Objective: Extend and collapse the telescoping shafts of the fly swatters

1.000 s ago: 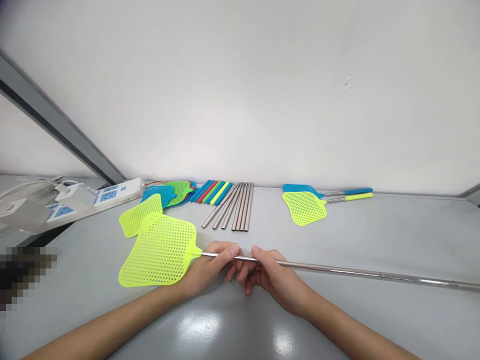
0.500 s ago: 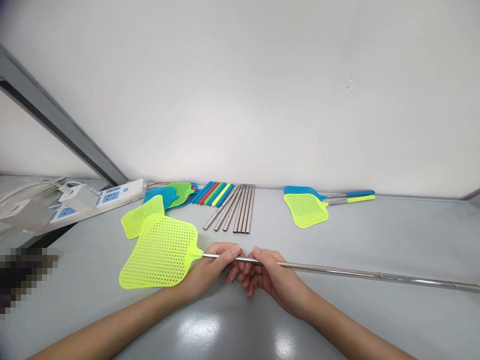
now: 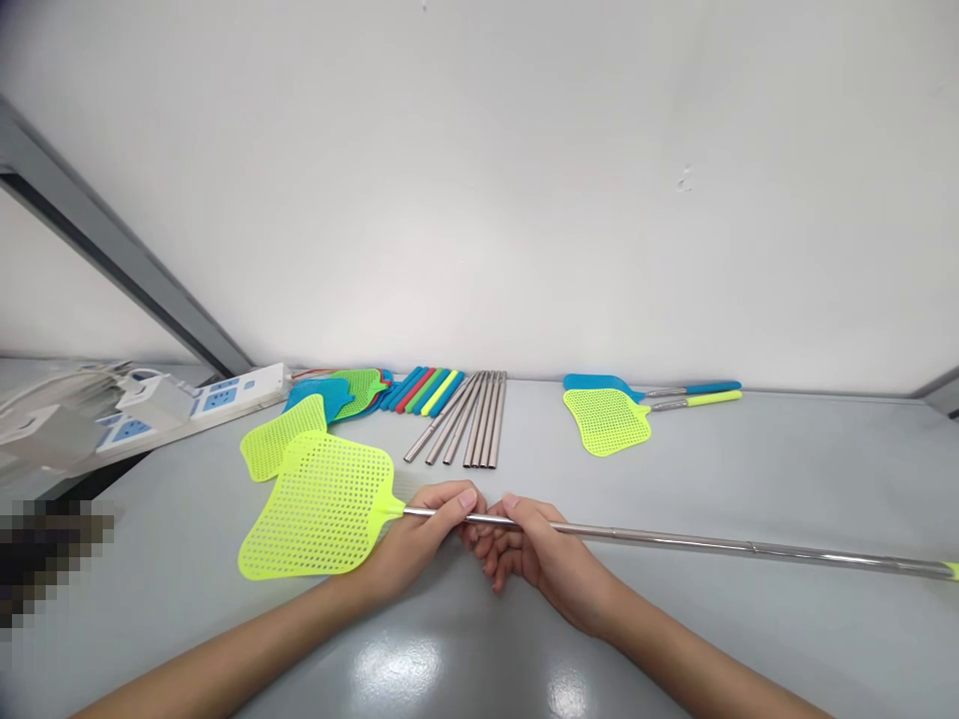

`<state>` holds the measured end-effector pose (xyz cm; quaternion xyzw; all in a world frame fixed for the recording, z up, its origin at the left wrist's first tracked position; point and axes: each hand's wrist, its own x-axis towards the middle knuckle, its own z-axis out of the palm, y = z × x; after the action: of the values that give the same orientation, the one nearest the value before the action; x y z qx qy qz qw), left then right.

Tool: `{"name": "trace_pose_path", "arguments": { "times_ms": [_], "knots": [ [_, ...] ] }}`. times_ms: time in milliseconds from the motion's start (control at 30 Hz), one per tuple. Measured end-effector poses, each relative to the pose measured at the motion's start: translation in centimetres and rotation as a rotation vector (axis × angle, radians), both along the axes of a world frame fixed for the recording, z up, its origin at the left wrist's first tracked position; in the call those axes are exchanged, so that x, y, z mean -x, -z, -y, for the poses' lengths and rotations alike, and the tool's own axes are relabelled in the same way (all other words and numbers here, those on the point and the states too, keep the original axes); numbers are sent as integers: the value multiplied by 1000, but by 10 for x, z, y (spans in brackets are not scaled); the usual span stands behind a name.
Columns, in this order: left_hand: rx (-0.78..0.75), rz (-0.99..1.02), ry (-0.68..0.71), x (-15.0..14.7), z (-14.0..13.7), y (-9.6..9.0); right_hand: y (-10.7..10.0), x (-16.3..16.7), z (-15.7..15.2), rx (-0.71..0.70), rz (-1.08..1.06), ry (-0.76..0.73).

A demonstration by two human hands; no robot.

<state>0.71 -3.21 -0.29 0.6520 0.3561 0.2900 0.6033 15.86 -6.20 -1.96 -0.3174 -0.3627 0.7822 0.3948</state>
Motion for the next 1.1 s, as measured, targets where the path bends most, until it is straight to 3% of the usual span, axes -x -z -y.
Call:
{"name": "trace_pose_path", "arguments": {
  "times_ms": [1100],
  "knots": [
    [-86, -57, -112, 0, 0, 2, -4, 1, 0, 63, -7, 35]
  ]
}}
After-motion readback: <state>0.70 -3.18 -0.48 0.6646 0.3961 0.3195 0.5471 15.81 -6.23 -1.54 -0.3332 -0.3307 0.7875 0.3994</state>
